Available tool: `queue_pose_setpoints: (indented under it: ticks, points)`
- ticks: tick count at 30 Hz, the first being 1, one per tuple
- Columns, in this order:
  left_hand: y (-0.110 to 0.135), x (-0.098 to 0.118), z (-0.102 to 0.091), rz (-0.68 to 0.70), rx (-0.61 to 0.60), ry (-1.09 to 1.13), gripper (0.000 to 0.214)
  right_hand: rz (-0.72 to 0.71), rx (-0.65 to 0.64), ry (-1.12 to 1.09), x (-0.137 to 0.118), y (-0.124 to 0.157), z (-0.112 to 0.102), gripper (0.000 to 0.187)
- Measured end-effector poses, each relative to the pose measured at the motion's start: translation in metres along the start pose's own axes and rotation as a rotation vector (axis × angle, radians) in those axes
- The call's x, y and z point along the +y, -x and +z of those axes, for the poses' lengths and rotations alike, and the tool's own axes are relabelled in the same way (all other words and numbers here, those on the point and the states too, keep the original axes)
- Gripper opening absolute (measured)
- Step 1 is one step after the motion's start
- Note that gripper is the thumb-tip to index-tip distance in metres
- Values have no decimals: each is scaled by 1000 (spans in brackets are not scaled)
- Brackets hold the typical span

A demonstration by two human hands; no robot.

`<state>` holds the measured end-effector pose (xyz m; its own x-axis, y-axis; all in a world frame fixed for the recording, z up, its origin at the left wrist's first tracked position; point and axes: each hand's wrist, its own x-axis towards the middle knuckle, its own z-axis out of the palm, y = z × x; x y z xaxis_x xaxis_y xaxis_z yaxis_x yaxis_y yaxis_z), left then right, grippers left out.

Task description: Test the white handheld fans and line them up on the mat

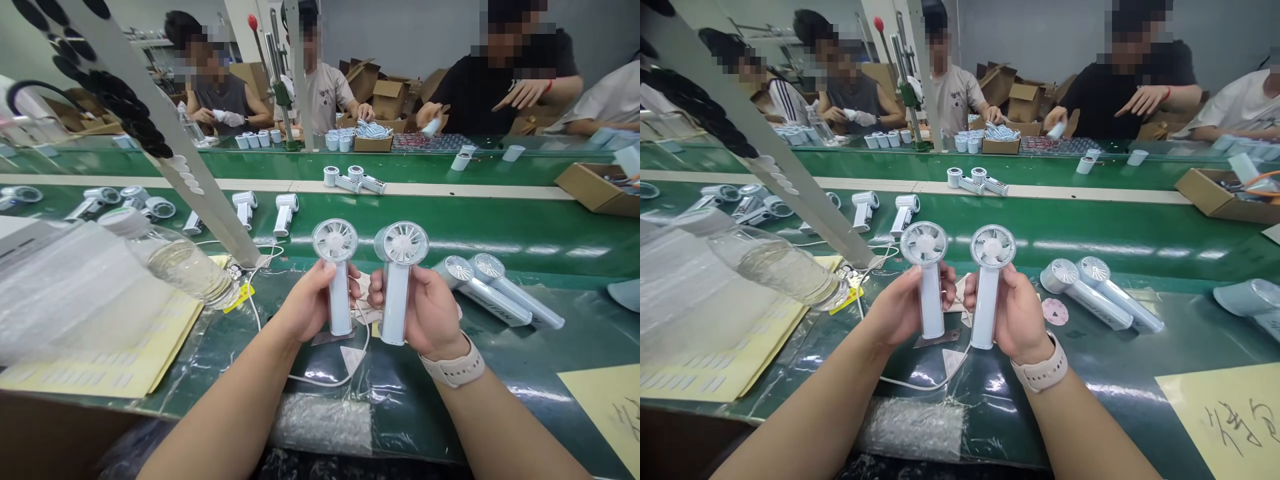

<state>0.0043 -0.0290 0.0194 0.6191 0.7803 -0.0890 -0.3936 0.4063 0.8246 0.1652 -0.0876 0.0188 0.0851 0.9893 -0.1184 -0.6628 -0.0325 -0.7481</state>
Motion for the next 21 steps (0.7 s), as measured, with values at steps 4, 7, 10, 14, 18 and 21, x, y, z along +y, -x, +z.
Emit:
queue_pose_setpoints:
  ticks: [4,7,10,14,18,21]
  points:
    - [-1,1,2,25,-24,58,33,-47,18,-17,-1,0,0,25]
    - [-1,0,2,42,-22,49,31,-71,-9,-2,-1,1,-2,23]
    - [1,1,3,42,-23,20,36,-87,25,36,-2,2,-5,23]
    - [2,2,2,61,5,-82,42,-164,85,80,-3,1,-7,23]
    - [3,1,-1,73,-17,-150,44,-155,87,45,-4,0,-4,24]
    - [3,1,-1,79,-20,-184,48,-131,108,31,-4,-1,-2,20]
